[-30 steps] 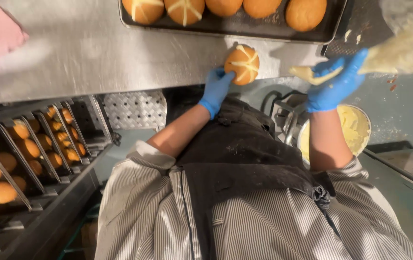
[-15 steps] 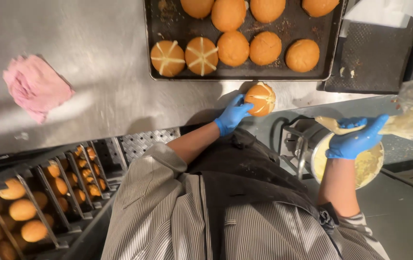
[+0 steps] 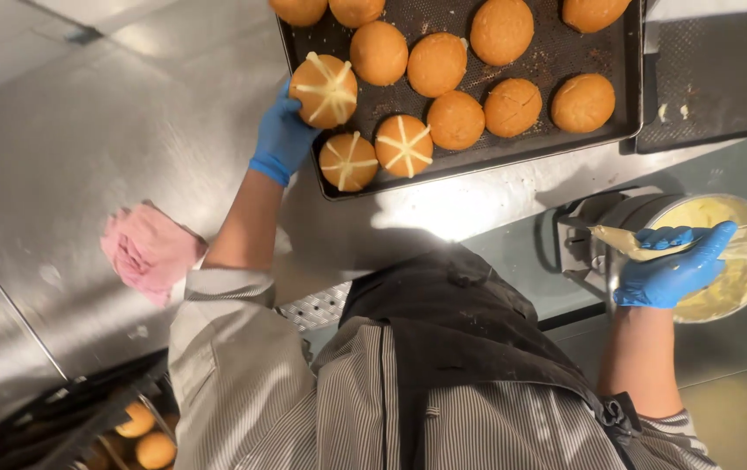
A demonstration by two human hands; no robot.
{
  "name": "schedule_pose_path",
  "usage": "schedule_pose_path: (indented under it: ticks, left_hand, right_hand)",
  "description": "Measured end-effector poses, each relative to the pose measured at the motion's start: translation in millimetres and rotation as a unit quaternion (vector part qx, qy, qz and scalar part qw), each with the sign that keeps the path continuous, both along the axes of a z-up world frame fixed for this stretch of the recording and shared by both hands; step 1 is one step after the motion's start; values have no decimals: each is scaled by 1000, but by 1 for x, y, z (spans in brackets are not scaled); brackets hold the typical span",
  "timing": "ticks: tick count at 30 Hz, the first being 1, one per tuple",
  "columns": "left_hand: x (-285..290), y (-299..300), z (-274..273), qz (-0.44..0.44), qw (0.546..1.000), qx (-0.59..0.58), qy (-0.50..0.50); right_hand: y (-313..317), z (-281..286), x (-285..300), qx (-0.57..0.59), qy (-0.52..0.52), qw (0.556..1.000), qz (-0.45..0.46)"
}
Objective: Piping a cross pattern onto buns and refilling the piping bag with cream from a mixing bowl.
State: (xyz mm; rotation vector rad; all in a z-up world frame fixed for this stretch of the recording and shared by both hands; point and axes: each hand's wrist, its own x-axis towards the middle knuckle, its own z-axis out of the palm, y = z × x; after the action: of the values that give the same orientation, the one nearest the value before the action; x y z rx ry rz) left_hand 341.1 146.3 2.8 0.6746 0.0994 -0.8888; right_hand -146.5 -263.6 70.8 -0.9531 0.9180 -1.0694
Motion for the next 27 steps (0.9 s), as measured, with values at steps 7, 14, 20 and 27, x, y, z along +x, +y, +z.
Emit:
schedule_pose_path:
  ticks: [7,14,20,27]
  left_hand:
    - [43,-28,-49,-46,996,28,68]
    - [42,-21,-62,-56,991,90,76]
    - [-55,-38,44,112,704,364,-600]
    - [-223,-145,180,-181,664,62,-723]
  right_hand:
    - [49,23,-2,7,21,999,-32]
    - [72,23,-6,57,-5,998,-23]
    - [109,41,44,-90,99,990,41]
    - [130,52,57,-185,396,863,253]
